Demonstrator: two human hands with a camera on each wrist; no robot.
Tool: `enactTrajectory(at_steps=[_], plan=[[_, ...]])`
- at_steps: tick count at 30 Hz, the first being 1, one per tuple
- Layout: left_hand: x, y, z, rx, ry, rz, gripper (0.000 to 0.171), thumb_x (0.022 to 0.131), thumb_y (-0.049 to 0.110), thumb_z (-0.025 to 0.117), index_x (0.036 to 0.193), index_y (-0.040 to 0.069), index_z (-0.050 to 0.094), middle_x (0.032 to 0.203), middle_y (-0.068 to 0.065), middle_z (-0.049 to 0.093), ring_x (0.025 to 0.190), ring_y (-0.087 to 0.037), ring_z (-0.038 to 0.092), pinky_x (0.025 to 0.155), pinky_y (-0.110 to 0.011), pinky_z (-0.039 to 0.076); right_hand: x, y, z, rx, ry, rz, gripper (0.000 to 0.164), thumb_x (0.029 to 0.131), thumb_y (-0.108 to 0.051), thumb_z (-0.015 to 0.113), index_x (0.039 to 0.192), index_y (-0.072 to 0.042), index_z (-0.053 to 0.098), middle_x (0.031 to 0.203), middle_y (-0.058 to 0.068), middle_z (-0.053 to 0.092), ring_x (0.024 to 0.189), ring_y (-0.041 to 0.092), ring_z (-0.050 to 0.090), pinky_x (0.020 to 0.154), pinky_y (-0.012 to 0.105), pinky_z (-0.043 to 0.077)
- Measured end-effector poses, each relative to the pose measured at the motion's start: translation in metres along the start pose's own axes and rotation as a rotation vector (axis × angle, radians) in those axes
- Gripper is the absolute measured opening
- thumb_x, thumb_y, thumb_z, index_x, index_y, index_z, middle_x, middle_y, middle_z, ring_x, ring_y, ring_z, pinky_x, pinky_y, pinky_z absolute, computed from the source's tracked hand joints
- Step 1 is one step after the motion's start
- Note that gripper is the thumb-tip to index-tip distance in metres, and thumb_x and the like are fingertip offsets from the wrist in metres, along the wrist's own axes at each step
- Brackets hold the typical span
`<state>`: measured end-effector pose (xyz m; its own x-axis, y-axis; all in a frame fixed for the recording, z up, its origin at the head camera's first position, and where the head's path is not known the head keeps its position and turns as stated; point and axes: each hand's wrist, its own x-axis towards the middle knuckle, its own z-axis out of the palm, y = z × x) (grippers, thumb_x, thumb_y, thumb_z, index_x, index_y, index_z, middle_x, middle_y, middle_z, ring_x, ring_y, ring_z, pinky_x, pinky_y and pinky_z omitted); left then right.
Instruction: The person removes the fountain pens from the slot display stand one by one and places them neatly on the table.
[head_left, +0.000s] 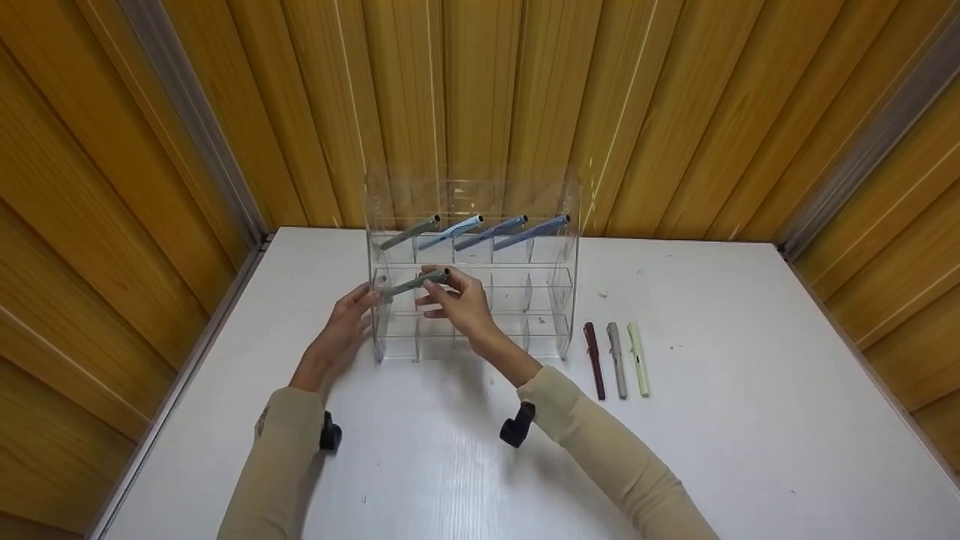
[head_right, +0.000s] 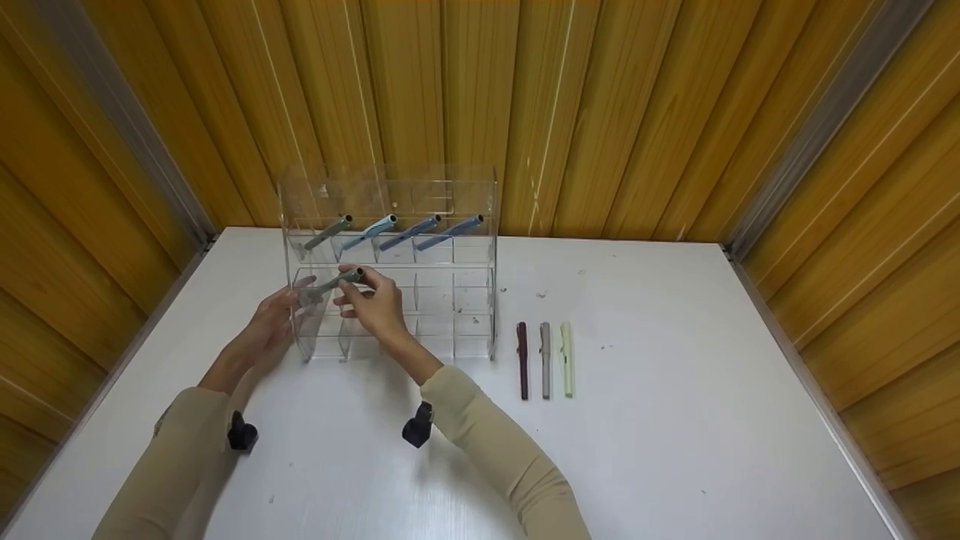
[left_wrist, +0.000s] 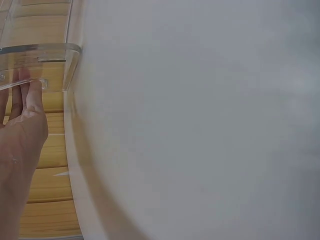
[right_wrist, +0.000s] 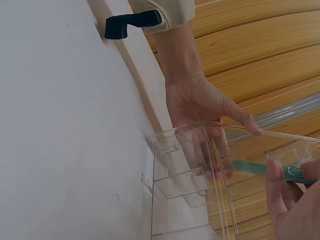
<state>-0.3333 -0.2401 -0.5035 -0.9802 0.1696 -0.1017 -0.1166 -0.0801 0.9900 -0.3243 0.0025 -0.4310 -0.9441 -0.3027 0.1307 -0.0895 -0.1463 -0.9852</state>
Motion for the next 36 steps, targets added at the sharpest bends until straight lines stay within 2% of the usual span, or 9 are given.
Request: enactTrajectory(at_steps=[6,12,17,22,30,36], plan=[[0.0,0.0,-0.001,0.007,-0.004,0.05,0.067,0.11,0.033,0.048,0.165,0.003,0.024,0.166,-0.022,0.035,0.162,-0.038,0.019,0.133,-0.056,0.011,-0.005,-0.009,-0.006,-0.047,0.037,-0.054,0.034,0.104,-0.008,0.064,0.137,0.002,0.065,0.122,0.019,0.073,0.084,0.006,0.074,0.073,0.024,0.064],[-0.002,0.0,0.0,-0.018,0.008,0.014,0.072,0.109,0.037,0.051,0.167,0.006,0.022,0.167,-0.02,0.035,0.163,-0.039,0.014,0.133,-0.055,0.01,-0.009,-0.023,-0.013,-0.054,0.07,-0.062,0.034,0.106,-0.01,0.061,0.139,0.0,0.063,0.127,0.017,0.071,0.09,0.006,0.071,0.078,0.025,0.063],[-0.002,0.0,-0.001,-0.015,0.007,0.023,0.072,0.109,0.037,0.052,0.167,0.007,0.022,0.166,-0.02,0.037,0.162,-0.036,0.019,0.133,-0.054,0.011,-0.014,-0.034,-0.018,-0.038,0.076,-0.088,0.035,0.106,-0.007,0.06,0.14,0.0,0.062,0.132,0.018,0.07,0.096,0.009,0.071,0.083,0.027,0.064],[-0.001,-0.002,0.002,-0.034,0.005,0.021,0.072,0.109,0.04,0.053,0.167,0.009,0.023,0.165,-0.018,0.038,0.163,-0.033,0.017,0.133,-0.055,0.008,-0.022,-0.038,-0.027,-0.038,0.058,-0.134,0.035,0.105,-0.005,0.06,0.14,0.002,0.061,0.133,0.02,0.07,0.1,0.011,0.07,0.086,0.028,0.063],[0.007,0.0,0.009,-0.015,-0.014,0.011,0.078,0.108,0.045,0.055,0.167,0.009,0.02,0.165,-0.016,0.037,0.163,-0.035,0.014,0.133,-0.054,0.01,-0.041,-0.042,-0.051,-0.08,0.093,-0.124,0.036,0.104,-0.001,0.061,0.14,0.001,0.06,0.13,0.018,0.071,0.105,0.018,0.067,0.085,0.024,0.06],[0.009,-0.001,0.006,-0.027,0.006,0.004,0.077,0.108,0.044,0.055,0.167,0.009,0.021,0.163,-0.015,0.04,0.163,-0.032,0.018,0.134,-0.052,0.009,-0.047,-0.046,-0.064,-0.106,0.12,-0.115,0.039,0.104,0.0,0.06,0.143,-0.001,0.058,0.131,0.017,0.07,0.109,0.014,0.067,0.088,0.025,0.06]])
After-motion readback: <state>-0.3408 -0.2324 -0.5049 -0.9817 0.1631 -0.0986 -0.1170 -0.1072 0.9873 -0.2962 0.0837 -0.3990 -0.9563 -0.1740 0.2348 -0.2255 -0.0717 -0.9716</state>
